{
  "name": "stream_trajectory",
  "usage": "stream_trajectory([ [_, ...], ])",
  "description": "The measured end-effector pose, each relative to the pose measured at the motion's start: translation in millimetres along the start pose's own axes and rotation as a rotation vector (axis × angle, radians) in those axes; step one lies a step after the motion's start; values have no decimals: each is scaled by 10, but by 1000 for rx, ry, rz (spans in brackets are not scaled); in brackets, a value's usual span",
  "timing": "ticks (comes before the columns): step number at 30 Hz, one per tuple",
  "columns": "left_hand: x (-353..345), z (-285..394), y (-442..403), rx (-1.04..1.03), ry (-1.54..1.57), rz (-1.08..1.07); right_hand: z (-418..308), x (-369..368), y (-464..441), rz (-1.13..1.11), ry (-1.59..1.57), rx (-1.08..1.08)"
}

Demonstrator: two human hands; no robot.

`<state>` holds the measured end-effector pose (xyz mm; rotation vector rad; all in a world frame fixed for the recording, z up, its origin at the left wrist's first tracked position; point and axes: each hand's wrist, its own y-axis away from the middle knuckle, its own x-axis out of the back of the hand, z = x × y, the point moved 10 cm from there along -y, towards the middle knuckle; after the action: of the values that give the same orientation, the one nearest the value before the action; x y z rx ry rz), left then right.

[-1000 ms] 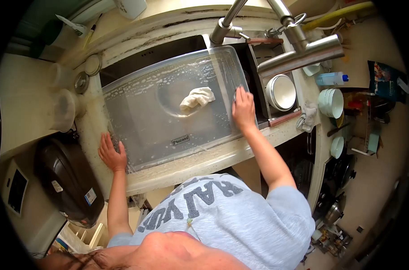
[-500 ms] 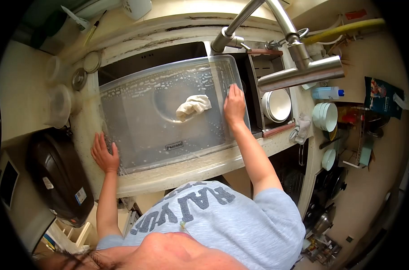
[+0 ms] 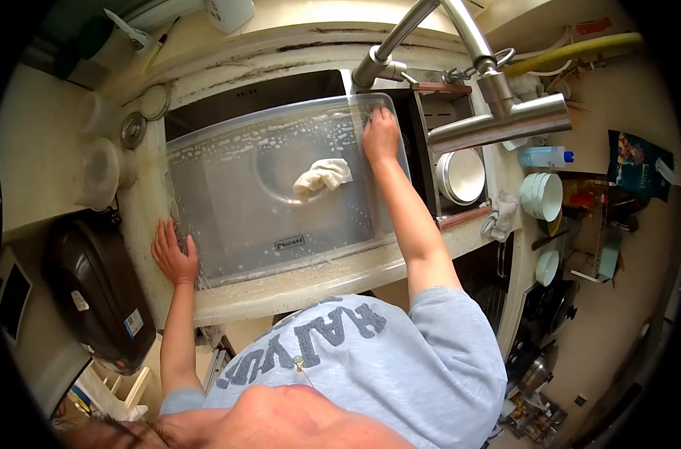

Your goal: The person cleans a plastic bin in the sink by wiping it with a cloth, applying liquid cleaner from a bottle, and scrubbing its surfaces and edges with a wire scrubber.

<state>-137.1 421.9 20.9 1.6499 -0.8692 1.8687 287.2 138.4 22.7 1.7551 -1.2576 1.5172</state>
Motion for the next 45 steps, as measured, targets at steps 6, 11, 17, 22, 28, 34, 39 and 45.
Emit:
stream_trajectory([
  [6,-16,13,-42,20,36,8,117,216,755,41,-18,71],
  [11,39,11,-29,-7,18,21,-5,62,49,47,-81,34],
  [17,11,-38,-13,-14,-5,22,91,212,688,38,-28,101],
  [22,-26,3,7,4,-18,11,-41,-44,13,17,17,30],
  [28,-13,16,-43,14,19,26,42,160,569,51,-13,179],
  [34,21,2,-27,-6,-12,20,-277,116,229,43,-128,178],
  [39,15,-15,-4,5,-12,17,-32,61,184,88,-67,57],
  [45,2,-18,-8,18,-1,15,-488,90,346,127,-176,135],
])
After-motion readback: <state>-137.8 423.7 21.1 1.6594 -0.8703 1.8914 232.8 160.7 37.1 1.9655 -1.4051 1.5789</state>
